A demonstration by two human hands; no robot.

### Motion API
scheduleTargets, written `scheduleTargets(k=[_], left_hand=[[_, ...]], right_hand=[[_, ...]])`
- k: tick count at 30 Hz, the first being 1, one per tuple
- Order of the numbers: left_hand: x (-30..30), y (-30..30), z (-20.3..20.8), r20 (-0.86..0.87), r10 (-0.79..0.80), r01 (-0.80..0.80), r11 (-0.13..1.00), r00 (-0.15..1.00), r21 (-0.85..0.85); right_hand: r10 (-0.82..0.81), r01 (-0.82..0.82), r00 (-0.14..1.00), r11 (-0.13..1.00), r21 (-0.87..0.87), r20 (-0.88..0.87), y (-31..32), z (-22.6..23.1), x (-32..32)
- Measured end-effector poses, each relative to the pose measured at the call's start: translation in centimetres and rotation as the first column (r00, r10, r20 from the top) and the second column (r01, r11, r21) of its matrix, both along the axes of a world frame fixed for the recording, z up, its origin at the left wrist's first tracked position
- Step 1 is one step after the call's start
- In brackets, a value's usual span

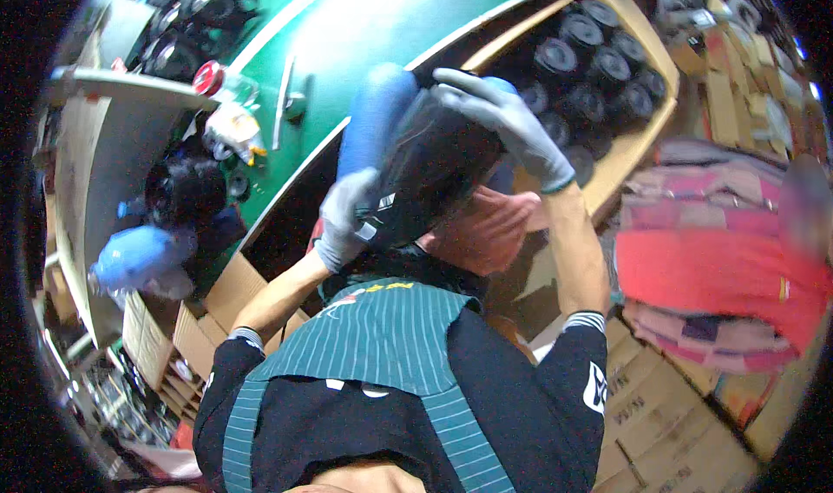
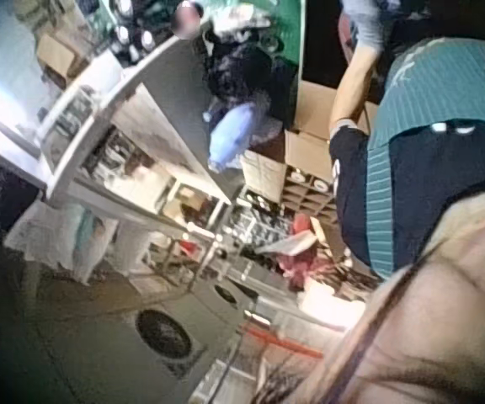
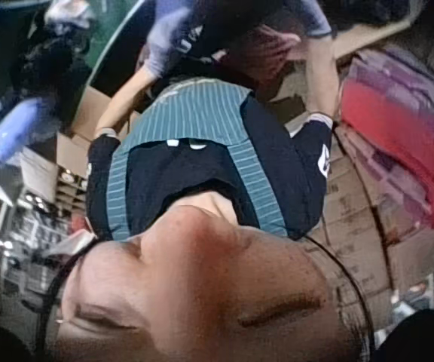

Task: The person assembles black kettles by attaching circular bases to the kettle bodies using a metal tool. They repeatedly pick up a kettle, place a base on top, and use the tool to secure it before setting the assembled unit aside on the green table.

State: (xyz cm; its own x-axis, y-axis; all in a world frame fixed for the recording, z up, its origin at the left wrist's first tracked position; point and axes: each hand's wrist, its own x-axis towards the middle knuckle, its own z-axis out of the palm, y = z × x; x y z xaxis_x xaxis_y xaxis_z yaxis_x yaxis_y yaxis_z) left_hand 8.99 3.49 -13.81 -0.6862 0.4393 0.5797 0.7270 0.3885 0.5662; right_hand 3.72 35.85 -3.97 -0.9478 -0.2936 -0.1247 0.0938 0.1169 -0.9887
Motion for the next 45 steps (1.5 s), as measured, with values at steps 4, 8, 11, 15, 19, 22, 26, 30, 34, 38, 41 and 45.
scheduleTargets(k=[4, 8, 11, 15, 19, 22, 26, 30, 34, 38, 41, 45], left_hand=[[-4.1, -6.0, -1.9, 0.004, -0.229, 0.192, 0.807, 0.973, -0.558], [-12.3, -8.8, -5.9, -0.194, 0.591, -0.617, 0.701, 0.783, -0.359], [-17.3, -8.4, -7.6, 0.275, 0.744, -0.542, 0.644, 0.609, -0.541], [-18.6, -6.8, -3.7, 0.526, 0.475, -0.366, 0.88, 0.705, -0.304], [-15.3, -2.8, 4.0, 0.761, -0.135, 0.139, 0.988, 0.634, 0.06], [-13.9, 0.2, 8.5, 0.739, -0.193, 0.515, 0.824, 0.646, -0.235], [-11.8, 1.8, 11.8, 0.67, -0.155, 0.455, 0.839, 0.726, -0.299], [-7.7, 2.9, 14.2, 0.397, -0.124, 0.308, 0.843, 0.91, -0.442], [-3.0, 6.0, 15.9, 0.476, -0.206, 0.387, 0.864, 0.855, -0.322], [-1.4, 9.8, 15.0, 0.445, -0.167, 0.336, 0.881, 0.88, -0.334], [-1.4, 9.6, 14.2, 0.403, -0.145, 0.286, 0.905, 0.904, -0.316], [-2.3, 4.5, 13.6, 0.361, 0.047, 0.105, 0.915, 0.931, -0.389]], right_hand=[[0.374, -0.363, 0.902, 0.927, 0.091, -0.215, -3.9, -1.7, -0.2], [0.426, -0.393, 0.861, 0.904, 0.17, -0.276, -6.7, -5.4, 0.6], [0.195, -0.187, 0.978, 0.977, 0.105, -0.076, -6.7, -6.6, 1.4], [-0.242, 0.276, 0.961, 0.865, -0.419, 0.133, -7.4, -7.3, 1.5], [-0.352, 0.449, 0.89, 0.561, -0.695, 0.291, -8.4, -8.4, 1.4], [-0.155, 0.416, 0.908, 0.21, -0.885, 0.39, -7.6, -9.4, 1.4], [-0.307, 0.392, 0.919, 0.767, -0.508, 0.246, -6.5, -10.2, 0.5], [-0.205, 0.181, 0.976, 0.953, -0.241, -0.079, -8.4, -10.0, -2.6], [0.153, 0.066, 0.9, 0.877, -0.477, 0.407, -12.4, -9.9, -5.8], [0.279, 0.107, 0.775, 0.826, -0.553, 0.567, -13.7, -10.7, -6.5], [0.296, 0.115, 0.795, 0.783, -0.611, 0.529, -12.3, -11.3, -5.6], [0.066, 0.158, 0.904, 0.866, -0.474, 0.422, -9.9, -10.2, -3.6]])
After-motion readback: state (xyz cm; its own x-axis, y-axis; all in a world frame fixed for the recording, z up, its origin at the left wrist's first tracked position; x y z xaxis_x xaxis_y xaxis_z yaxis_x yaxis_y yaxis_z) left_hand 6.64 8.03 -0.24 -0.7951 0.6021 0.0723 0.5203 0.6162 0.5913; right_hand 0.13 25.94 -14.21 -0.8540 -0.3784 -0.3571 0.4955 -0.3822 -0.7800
